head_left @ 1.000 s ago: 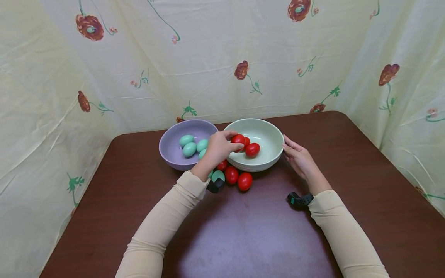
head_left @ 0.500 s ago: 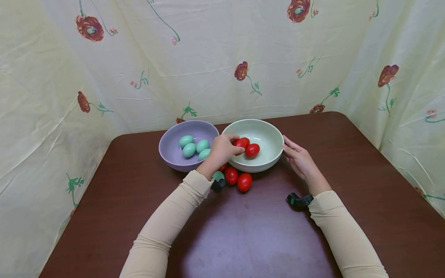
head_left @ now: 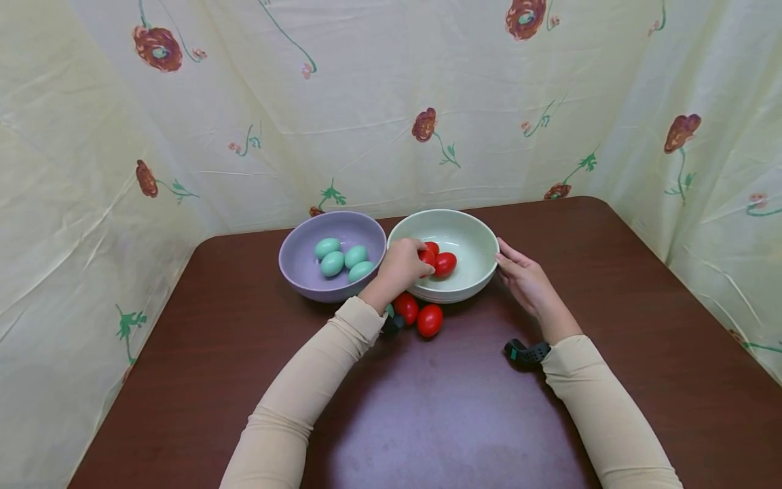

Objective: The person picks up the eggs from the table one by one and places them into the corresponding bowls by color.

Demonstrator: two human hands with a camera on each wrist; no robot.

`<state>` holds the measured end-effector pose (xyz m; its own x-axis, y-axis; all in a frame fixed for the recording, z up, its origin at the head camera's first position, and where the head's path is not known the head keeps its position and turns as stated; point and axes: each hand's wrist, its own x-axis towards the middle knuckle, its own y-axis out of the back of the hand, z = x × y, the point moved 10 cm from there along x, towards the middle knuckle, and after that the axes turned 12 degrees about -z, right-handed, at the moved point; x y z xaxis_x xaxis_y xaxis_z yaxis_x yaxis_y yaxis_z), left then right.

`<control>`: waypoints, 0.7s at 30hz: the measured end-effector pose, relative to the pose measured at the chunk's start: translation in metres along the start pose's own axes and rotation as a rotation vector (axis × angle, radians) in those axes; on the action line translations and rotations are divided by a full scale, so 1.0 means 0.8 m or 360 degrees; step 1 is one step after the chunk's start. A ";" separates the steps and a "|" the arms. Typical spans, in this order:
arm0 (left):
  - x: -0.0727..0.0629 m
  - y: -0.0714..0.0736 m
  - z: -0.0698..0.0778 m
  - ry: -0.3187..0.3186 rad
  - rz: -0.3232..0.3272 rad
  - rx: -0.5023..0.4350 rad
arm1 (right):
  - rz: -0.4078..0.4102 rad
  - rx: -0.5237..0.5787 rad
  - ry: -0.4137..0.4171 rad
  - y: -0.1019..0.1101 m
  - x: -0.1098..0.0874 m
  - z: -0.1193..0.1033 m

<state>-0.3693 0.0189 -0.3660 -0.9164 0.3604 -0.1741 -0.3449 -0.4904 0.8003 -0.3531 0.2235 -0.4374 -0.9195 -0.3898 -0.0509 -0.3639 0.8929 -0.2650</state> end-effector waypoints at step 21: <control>0.014 -0.021 0.001 0.0050 -0.0120 0.0124 | 0.0013 0.0026 -0.0001 0.000 0.001 0.001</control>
<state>-0.3738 0.0321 -0.3807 -0.8946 0.3687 -0.2524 -0.3977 -0.3993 0.8261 -0.3539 0.2231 -0.4380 -0.9222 -0.3829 -0.0539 -0.3541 0.8923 -0.2801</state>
